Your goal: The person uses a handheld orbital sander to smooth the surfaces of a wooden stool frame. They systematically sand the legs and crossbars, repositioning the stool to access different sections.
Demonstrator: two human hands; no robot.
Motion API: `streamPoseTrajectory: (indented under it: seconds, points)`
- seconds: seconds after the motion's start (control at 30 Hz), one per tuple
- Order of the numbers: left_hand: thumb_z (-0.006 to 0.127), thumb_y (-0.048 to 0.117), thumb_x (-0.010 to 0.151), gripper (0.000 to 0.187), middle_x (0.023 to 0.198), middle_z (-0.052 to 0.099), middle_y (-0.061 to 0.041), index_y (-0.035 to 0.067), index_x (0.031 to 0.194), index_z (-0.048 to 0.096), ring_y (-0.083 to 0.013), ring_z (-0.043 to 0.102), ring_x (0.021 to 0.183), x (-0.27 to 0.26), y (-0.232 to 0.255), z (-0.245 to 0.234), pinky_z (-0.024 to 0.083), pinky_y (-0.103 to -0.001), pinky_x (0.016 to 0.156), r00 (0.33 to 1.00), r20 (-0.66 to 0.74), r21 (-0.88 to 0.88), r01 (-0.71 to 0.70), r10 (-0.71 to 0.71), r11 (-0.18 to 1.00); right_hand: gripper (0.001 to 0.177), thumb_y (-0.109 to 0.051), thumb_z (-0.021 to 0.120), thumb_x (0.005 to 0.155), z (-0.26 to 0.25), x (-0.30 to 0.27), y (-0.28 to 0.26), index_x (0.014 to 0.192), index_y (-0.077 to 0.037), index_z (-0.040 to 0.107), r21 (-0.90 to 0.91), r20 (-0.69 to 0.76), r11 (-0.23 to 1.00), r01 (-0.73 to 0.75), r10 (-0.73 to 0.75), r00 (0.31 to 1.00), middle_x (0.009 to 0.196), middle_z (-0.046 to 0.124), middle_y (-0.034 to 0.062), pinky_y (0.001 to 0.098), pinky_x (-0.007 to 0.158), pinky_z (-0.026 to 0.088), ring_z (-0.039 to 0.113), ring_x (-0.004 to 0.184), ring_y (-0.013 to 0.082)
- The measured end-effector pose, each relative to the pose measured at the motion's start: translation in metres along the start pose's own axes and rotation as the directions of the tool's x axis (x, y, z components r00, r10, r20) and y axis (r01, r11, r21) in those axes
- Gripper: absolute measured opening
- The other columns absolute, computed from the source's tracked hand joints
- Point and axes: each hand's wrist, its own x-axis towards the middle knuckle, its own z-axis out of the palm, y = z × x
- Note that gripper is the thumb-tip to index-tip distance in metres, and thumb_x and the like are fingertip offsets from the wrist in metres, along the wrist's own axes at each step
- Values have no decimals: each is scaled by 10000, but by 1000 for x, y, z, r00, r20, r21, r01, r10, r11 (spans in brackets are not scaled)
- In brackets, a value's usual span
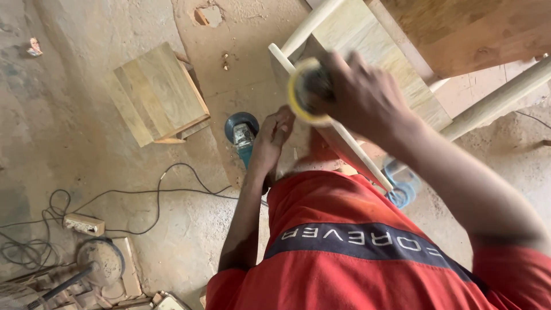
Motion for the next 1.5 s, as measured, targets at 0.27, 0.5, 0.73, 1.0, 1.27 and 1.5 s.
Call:
streamPoseTrajectory:
  seconds: [0.27, 0.5, 0.73, 1.0, 1.27, 1.5]
  points:
    - [499, 162, 1094, 337, 1388, 673, -135, 72, 1407, 585, -247, 676, 1283, 4, -41, -16, 566, -342, 1081, 984, -139, -62, -117, 108, 991, 649, -501, 768, 1003, 10, 31, -3, 1280, 27, 512, -82, -121, 987, 140, -149, 981, 974, 648, 305, 416, 396, 577, 712, 618, 360]
    - [515, 150, 1083, 361, 1399, 644, -160, 38, 1420, 579, -265, 619, 1308, 6, 5, -33, 472, -373, 1091, 992, -127, -64, -18, 10, 998, 612, -418, 749, 898, 5, -74, 0, 1294, -14, 515, -7, -10, 998, 62, -62, 998, 1058, 614, 303, 421, 410, 592, 713, 673, 377]
    - [513, 150, 1074, 369, 1376, 660, -144, 13, 1411, 576, -245, 672, 1256, 21, -1, -30, 518, -348, 1070, 979, -168, -82, -133, 118, 988, 668, -513, 758, 839, -16, -101, 7, 1301, -100, 511, -11, 160, 980, -200, 199, 967, 1030, 640, 222, 497, 542, 609, 730, 751, 400]
    - [492, 164, 1117, 387, 1468, 605, -132, 23, 1475, 537, -257, 601, 1354, 45, 17, -27, 467, -366, 1151, 978, -161, -270, -176, 135, 947, 627, -511, 715, 873, 5, -2, 57, 1357, -162, 524, 397, 348, 832, -388, 255, 902, 962, 772, 157, 419, 652, 625, 775, 761, 260]
    - [460, 183, 1107, 396, 1490, 578, -116, 35, 1465, 539, -237, 606, 1330, 46, 20, -32, 504, -379, 1109, 962, -265, -346, -157, 64, 925, 850, -687, 706, 814, 51, 65, 84, 1373, -69, 538, 600, 251, 771, -215, 74, 965, 1052, 730, 173, 392, 782, 638, 751, 923, 252]
    - [489, 176, 1100, 374, 1438, 614, -135, 0, 1424, 556, -232, 629, 1297, 34, -5, -31, 507, -355, 1098, 952, -300, -330, -171, 69, 928, 863, -703, 706, 846, 40, 93, 65, 1398, -61, 544, 602, 180, 790, -114, 5, 984, 1124, 719, 208, 421, 889, 610, 738, 1035, 297]
